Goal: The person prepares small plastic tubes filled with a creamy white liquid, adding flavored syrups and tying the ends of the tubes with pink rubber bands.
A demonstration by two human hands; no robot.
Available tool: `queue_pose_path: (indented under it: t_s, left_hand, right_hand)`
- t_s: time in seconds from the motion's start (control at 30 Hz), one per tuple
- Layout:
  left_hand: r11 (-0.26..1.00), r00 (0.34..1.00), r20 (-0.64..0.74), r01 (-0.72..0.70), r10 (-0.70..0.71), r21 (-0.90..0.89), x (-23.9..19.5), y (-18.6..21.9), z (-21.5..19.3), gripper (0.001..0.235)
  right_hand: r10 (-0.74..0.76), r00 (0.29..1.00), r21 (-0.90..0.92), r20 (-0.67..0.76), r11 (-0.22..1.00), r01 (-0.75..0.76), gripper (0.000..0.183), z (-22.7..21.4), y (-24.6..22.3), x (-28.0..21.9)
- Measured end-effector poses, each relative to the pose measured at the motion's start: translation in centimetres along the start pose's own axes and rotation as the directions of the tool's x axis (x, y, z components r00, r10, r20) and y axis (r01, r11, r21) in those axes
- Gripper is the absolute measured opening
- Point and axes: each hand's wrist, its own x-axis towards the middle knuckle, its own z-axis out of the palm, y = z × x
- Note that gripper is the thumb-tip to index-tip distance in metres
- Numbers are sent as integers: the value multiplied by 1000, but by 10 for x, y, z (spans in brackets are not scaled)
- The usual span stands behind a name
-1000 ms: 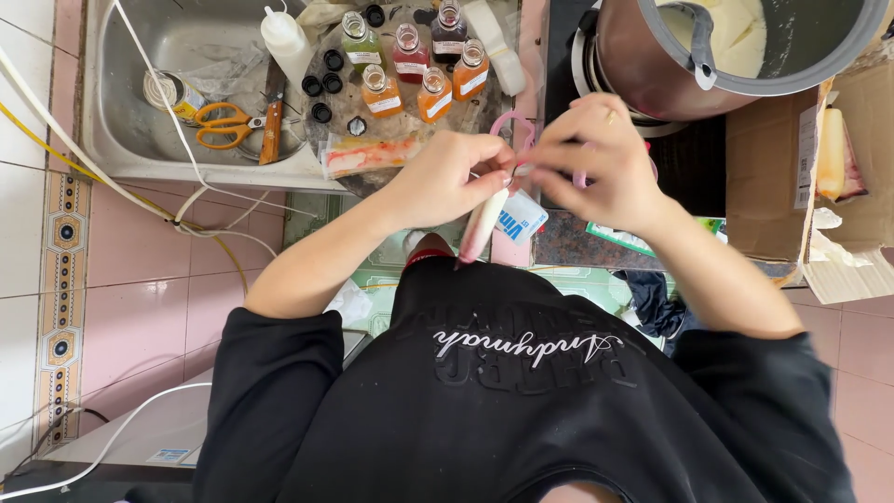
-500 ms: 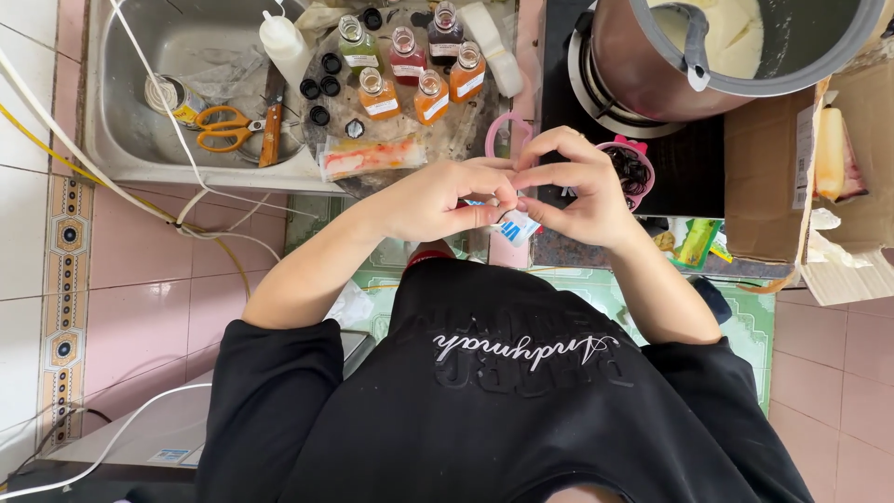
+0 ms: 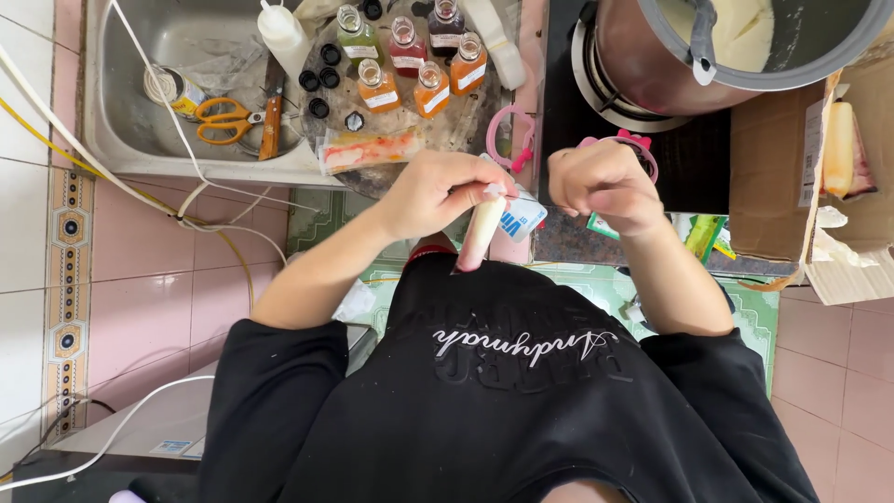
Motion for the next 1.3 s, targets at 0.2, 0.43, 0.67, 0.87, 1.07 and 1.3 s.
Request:
queue_pose_path:
  t_s: [0.2,0.43,0.67,0.87,1.07,1.3]
  left_hand:
    - [953,961,-116,-225,251,201,-5,6,7,19]
    - [895,953,-113,-218,281,388,-11,8,13,25]
    - [952,902,-378,-100,209,290,-16,8,8,16]
    - [691,862,-75,-346,501,635,-12,28,-19,13]
    - [522,736,377,-670,562,529,-10,25,-22,8]
    - [854,856,328,-478,399,207,-15,11,-10,18]
  right_hand:
    - [64,988,-987,139,95,133,14,27,-19,33]
    - [-312,943,-991,-113,-40,-131,10,39,30,42]
    - [-70,917,-307,-393,950,-59,25,25,56,31]
    - [257,964,-631,-76,736,-246,20,34,13,37]
    - [528,845,-741,83,600,-302,17,39,15,37]
    - [649,755,-507,92,683,-525,14,50,12,33]
